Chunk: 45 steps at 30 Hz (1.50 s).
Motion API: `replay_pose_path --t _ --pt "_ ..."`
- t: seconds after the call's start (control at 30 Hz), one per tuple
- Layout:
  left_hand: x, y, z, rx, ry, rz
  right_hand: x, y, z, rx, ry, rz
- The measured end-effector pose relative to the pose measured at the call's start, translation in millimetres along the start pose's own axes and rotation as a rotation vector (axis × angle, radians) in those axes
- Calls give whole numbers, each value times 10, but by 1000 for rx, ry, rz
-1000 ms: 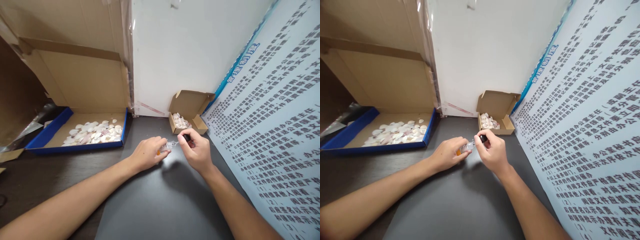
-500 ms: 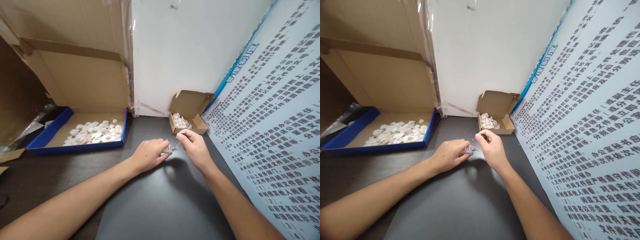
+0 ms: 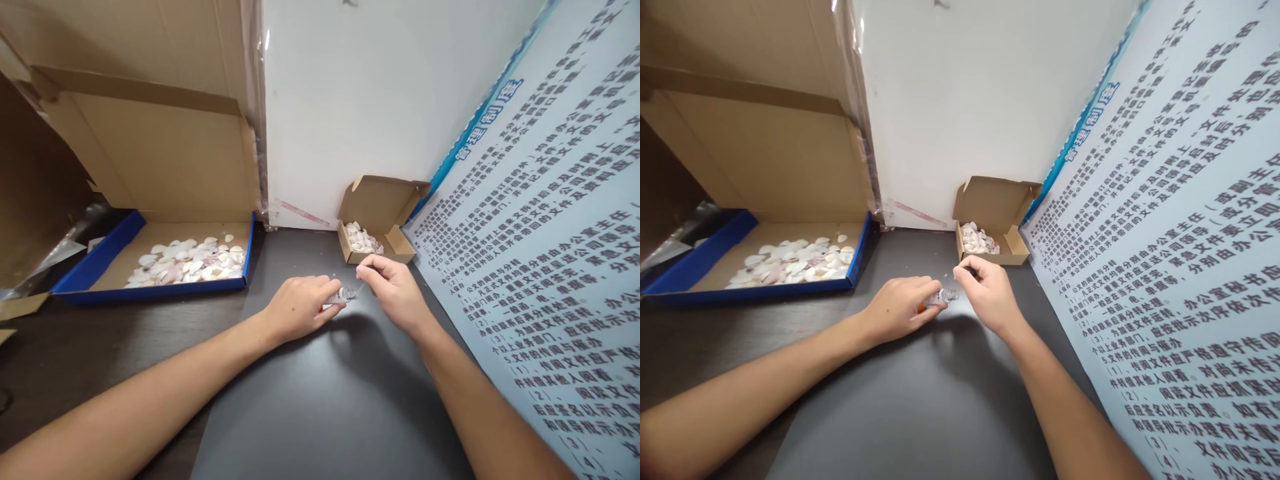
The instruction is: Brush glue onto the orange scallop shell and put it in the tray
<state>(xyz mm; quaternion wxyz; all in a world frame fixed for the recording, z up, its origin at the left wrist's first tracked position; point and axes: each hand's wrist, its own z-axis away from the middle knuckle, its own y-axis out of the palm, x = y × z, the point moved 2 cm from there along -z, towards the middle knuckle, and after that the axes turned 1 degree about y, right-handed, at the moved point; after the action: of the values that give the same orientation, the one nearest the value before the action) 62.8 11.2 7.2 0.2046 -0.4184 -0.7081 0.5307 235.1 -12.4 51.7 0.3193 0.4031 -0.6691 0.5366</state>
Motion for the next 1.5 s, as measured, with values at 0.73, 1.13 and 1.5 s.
replay_pose_path --t 0.73,1.13,1.5 --pt "38 -11 -12 11 -36 33 -81 -47 -54 149 53 -186" --pt "19 -12 -7 6 -40 48 -103 -57 -57 62 20 -61" --pt "-4 -16 2 7 4 14 -124 -59 -76 57 40 -84"
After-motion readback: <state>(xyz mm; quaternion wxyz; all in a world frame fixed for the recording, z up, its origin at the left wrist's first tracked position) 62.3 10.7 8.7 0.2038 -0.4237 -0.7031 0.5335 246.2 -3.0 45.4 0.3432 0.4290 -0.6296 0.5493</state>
